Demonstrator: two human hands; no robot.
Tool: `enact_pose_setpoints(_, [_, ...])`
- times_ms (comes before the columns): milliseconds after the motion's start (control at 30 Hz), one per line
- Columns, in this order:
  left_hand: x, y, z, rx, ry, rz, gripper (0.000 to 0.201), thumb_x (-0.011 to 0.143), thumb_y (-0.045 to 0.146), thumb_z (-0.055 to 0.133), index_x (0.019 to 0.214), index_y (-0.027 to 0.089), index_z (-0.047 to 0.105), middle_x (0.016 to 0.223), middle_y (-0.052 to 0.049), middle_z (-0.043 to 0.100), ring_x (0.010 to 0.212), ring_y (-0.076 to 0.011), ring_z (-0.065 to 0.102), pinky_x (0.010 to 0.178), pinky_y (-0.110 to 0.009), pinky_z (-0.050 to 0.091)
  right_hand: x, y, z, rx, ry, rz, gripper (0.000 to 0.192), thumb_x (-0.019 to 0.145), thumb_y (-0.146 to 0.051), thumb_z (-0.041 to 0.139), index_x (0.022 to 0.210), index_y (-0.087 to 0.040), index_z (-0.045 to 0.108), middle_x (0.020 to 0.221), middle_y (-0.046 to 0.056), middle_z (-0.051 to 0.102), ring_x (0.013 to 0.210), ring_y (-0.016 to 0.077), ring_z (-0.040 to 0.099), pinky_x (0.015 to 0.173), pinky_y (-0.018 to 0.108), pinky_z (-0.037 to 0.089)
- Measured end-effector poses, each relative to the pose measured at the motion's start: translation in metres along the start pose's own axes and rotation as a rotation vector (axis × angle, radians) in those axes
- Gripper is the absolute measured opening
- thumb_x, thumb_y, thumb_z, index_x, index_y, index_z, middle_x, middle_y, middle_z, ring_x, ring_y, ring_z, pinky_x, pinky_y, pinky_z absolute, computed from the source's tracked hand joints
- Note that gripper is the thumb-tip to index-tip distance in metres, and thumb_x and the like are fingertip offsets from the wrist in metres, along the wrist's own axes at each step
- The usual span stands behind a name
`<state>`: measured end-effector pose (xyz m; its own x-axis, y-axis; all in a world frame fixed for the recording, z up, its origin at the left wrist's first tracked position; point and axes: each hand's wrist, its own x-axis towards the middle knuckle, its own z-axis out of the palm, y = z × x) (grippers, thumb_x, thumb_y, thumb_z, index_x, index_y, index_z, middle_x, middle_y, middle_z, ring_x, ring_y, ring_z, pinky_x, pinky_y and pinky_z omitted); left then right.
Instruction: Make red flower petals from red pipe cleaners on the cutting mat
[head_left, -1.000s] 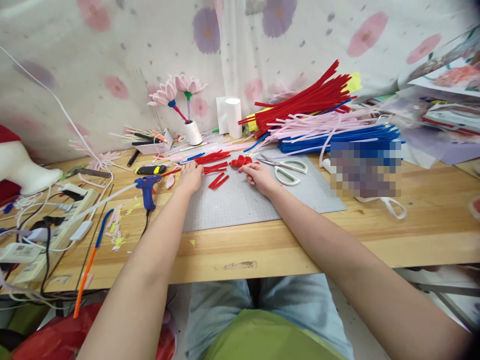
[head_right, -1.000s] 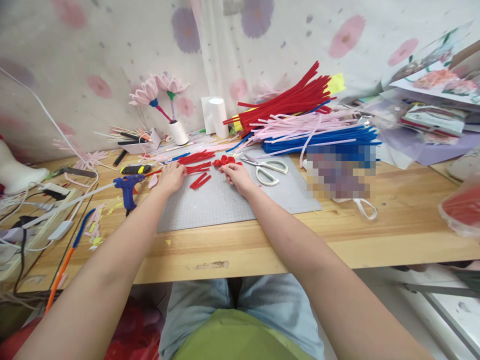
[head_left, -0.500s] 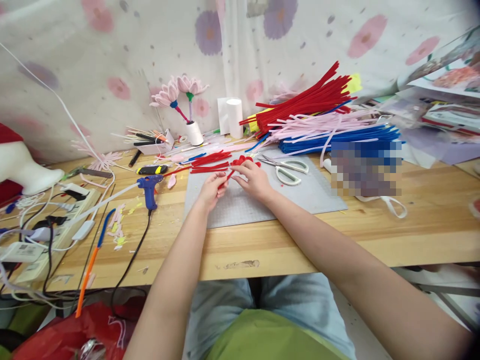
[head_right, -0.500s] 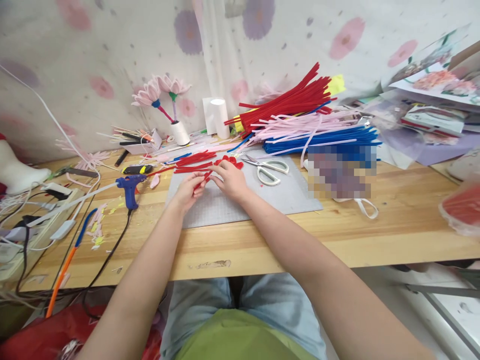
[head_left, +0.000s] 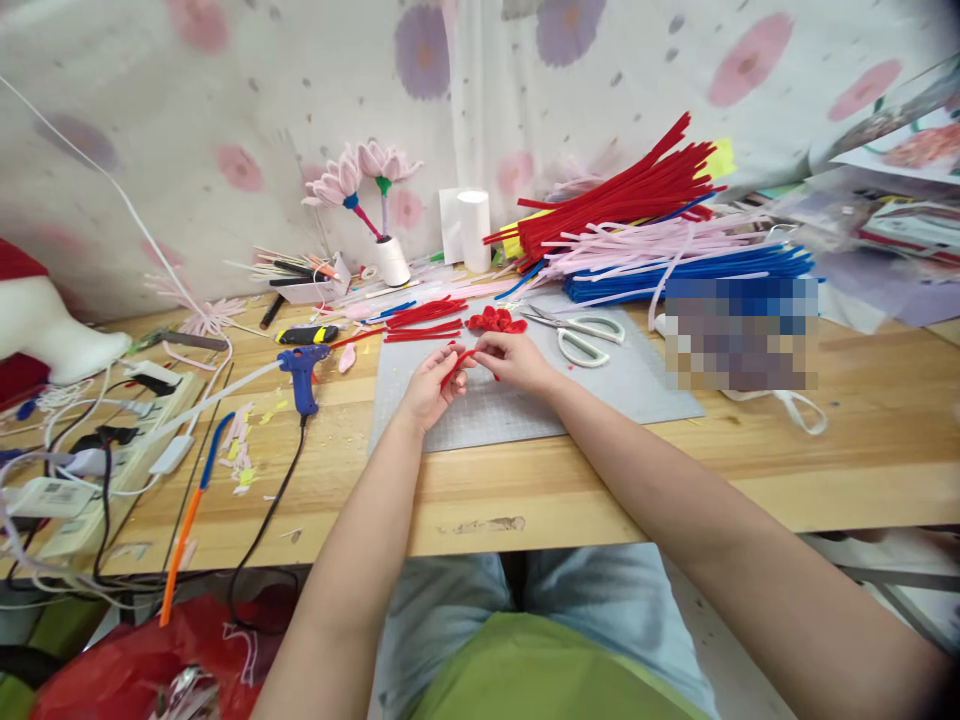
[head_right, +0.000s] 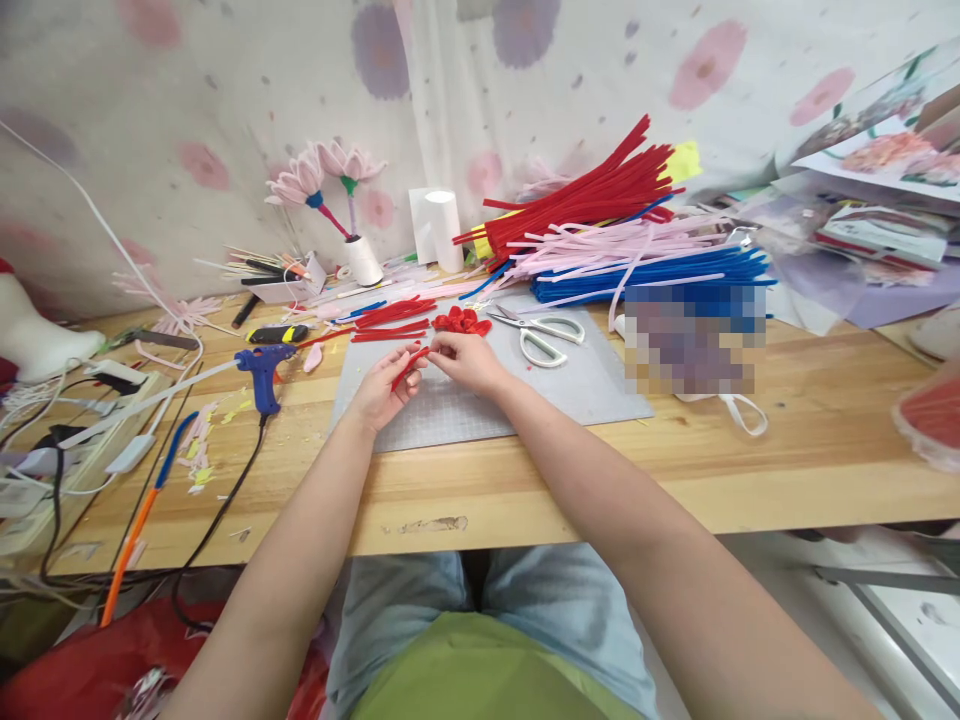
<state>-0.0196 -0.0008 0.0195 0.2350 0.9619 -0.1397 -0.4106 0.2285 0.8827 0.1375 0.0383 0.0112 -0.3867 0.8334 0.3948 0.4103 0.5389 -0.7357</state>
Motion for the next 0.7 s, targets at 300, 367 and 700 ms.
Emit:
enact_pose_setpoints(300, [0.009,-0.018,-0.003,0.647,0.162,0.252,0.019,0.075,0.033,0.055,0.079,0.015,0.057,0.058,0.004,0.052,0.045,-0.0044,0.046,0.051,-0.020,0.045,0.004,0.000,-0.002,0.455,0.102,0.235,0.019,0.065,-0.029,0.058,0.057,-0.015,0.047,0.049,-0.006,0.039,0.047,0.0049,0.031,0.047,0.021,0.024])
enact_pose_setpoints(367, [0.011,-0.023,-0.004,0.724,0.185,0.301,0.015,0.076,0.027,0.053,0.084,0.015,0.059,0.068,0.001,0.058,0.051,-0.0059,0.053,0.056,-0.020,0.046,0.004,0.000,0.002,0.553,0.118,0.268,0.018,0.066,-0.029,0.056,0.059,-0.016,0.046,0.047,-0.006,0.039,0.044,0.0048,0.032,0.045,0.021,0.023])
enact_pose_setpoints(700, [0.005,-0.020,0.015,0.392,0.123,-0.046,0.017,0.077,0.026,0.054,0.080,0.010,0.061,0.075,-0.010,0.066,0.061,-0.0147,0.064,0.059,-0.028,0.053,0.005,-0.002,0.008,0.797,0.156,0.369,0.020,0.066,-0.030,0.058,0.062,-0.018,0.042,0.039,-0.009,0.039,0.032,0.0026,0.027,0.035,0.018,0.017])
